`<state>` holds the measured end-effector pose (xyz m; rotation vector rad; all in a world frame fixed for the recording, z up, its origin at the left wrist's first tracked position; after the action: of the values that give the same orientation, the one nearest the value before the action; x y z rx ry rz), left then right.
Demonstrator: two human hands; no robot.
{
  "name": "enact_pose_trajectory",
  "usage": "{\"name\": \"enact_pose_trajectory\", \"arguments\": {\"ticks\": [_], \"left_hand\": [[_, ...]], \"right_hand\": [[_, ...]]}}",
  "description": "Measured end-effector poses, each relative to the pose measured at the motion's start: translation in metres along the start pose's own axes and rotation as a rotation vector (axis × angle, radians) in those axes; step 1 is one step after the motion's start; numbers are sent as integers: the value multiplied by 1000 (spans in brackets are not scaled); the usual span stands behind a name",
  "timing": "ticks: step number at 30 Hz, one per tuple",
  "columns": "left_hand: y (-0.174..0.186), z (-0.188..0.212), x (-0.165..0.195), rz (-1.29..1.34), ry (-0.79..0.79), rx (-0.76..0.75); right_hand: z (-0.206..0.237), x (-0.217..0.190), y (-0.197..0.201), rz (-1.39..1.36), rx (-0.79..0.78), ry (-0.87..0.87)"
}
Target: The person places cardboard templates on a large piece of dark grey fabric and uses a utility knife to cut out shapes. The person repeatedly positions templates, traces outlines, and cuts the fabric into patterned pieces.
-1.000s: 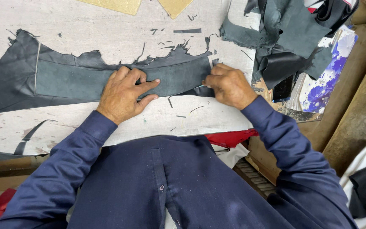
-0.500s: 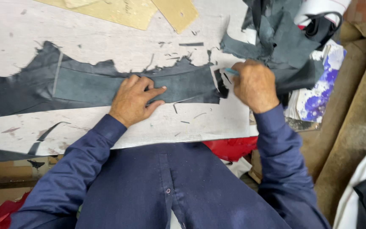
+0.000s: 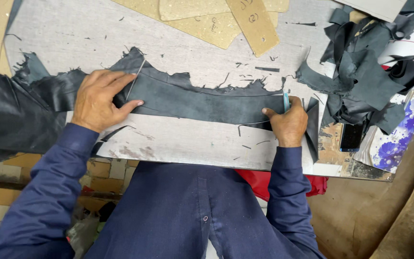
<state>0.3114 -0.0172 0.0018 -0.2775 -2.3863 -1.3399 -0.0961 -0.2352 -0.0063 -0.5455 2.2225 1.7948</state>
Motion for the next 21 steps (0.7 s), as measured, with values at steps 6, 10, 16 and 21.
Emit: {"name": "enact_pose_trajectory", "arguments": {"ticks": [6, 10, 16, 21], "left_hand": [[-4, 11, -33, -71, -42, -108], [-2, 14, -42, -27, -32, -100], [2, 14, -55, -24, -38, -101], [3, 16, -65, 8, -19, -102]], "right_hand": [[20, -53, 1, -93, -245, -95], [58, -123, -11, -891, -499, -87], [85, -174, -47, -249, -178, 65], [98, -154, -54, -370, -227, -1]]}}
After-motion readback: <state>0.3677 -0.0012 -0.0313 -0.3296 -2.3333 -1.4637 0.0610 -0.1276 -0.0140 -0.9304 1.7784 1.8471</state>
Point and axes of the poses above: each hand's wrist, its own z-axis away from the middle knuckle, its own y-axis out of the back of the hand, x = y × z, the point moved 6 cm from there along -z, towards the middle knuckle, and after that the axes turned 13 degrees about x, right-handed, at the moved point
